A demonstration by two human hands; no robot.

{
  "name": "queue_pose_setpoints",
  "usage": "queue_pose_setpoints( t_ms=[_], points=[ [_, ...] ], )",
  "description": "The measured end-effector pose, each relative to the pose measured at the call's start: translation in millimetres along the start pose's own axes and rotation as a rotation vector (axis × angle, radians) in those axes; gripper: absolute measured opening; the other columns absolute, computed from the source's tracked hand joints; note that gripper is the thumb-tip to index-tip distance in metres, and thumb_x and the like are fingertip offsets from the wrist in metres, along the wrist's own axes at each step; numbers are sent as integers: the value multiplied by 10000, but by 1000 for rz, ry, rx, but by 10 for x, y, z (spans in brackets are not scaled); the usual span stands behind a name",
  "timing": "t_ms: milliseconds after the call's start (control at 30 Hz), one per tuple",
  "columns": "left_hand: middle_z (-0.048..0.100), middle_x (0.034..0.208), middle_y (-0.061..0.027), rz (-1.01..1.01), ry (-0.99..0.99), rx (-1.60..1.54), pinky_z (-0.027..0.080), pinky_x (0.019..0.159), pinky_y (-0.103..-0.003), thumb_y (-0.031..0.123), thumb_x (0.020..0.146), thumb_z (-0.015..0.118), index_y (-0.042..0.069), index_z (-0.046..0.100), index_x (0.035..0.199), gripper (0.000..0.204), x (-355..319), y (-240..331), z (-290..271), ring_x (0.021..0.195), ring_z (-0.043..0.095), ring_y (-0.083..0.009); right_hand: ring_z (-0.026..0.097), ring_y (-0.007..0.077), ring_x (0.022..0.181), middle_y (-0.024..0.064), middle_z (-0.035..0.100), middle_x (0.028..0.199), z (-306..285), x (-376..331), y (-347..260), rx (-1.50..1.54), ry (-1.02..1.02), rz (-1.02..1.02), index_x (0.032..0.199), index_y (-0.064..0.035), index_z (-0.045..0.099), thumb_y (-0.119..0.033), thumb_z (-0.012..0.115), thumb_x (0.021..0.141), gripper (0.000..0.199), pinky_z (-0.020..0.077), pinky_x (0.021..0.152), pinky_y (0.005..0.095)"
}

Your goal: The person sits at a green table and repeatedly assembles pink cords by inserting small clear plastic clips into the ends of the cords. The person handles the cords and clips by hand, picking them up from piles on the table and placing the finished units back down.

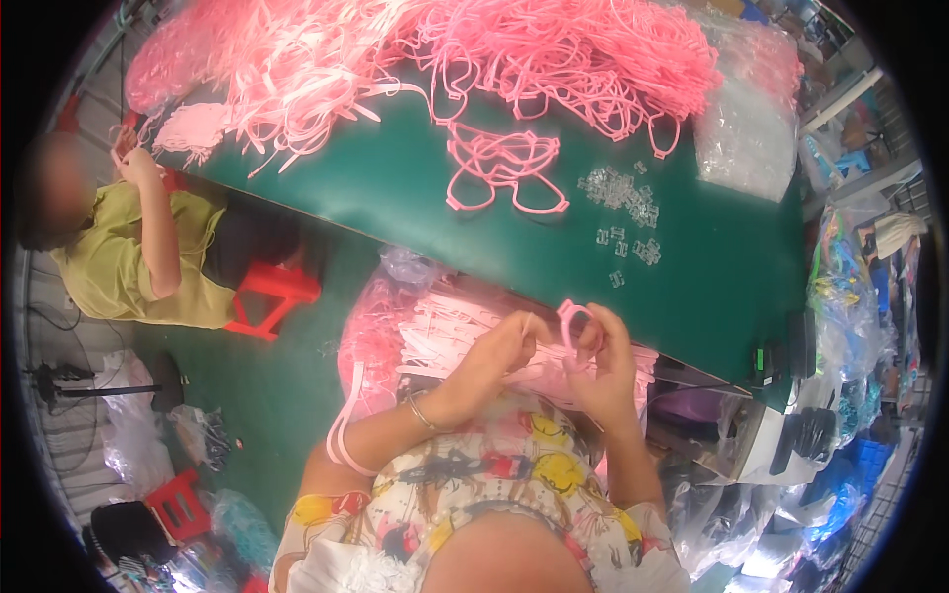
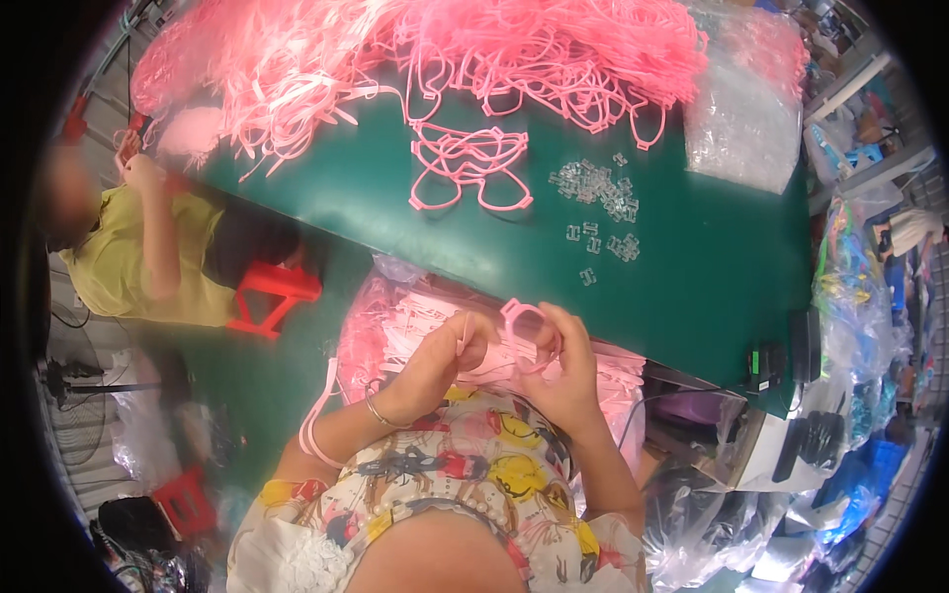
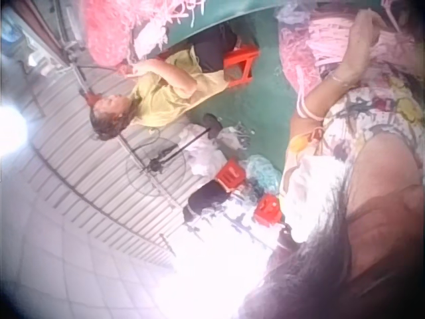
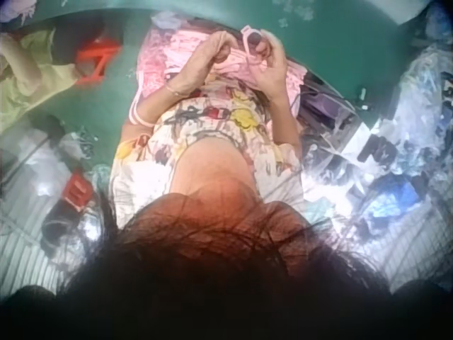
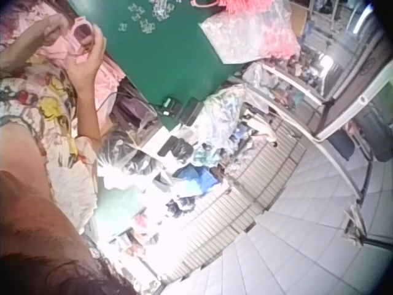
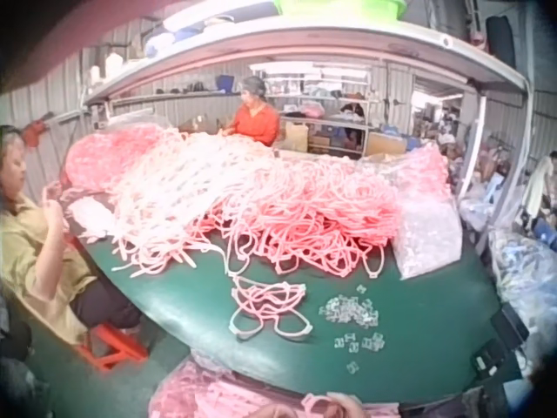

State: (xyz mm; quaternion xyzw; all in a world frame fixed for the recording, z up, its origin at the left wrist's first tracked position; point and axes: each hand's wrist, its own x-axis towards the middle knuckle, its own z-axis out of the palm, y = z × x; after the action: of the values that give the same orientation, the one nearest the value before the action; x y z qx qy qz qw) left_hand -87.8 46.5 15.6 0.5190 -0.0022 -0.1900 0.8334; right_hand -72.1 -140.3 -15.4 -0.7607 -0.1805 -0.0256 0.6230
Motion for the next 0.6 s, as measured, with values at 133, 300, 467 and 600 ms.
queue_pose_setpoints(
  t_ms=[133,300,467,600],
  points=[
    [384,792,55,7,11,-69,319,667,-220,242,985,460,68,521,930,192,69,-102,19,724,333,-51,467,140,833,56,447,953,-150,-45,59,237,-23,19,1314,-17,447,94,633,677,673,420,720,259],
    [456,836,24,-69,-25,-184,341,712,-238,275,959,515,63,534,939,214,138,-142,32,763,407,-76,486,145,861,52,457,987,-237,-40,91,294,-139,-39,1310,-4,437,163,605,684,669,426,759,269],
    [470,867,14,-128,-24,-220,396,780,-257,264,955,521,54,543,963,211,179,-139,28,814,469,-86,508,150,816,66,496,964,-247,-51,147,281,-121,-30,1294,-21,476,73,651,694,632,440,731,277],
    [515,924,-10,-176,-24,-209,420,818,-274,274,956,522,42,552,1001,238,184,-119,68,871,506,-100,534,162,779,78,531,942,-240,-41,193,194,-138,-22,1287,-34,500,32,665,696,617,456,712,285]
  ],
)
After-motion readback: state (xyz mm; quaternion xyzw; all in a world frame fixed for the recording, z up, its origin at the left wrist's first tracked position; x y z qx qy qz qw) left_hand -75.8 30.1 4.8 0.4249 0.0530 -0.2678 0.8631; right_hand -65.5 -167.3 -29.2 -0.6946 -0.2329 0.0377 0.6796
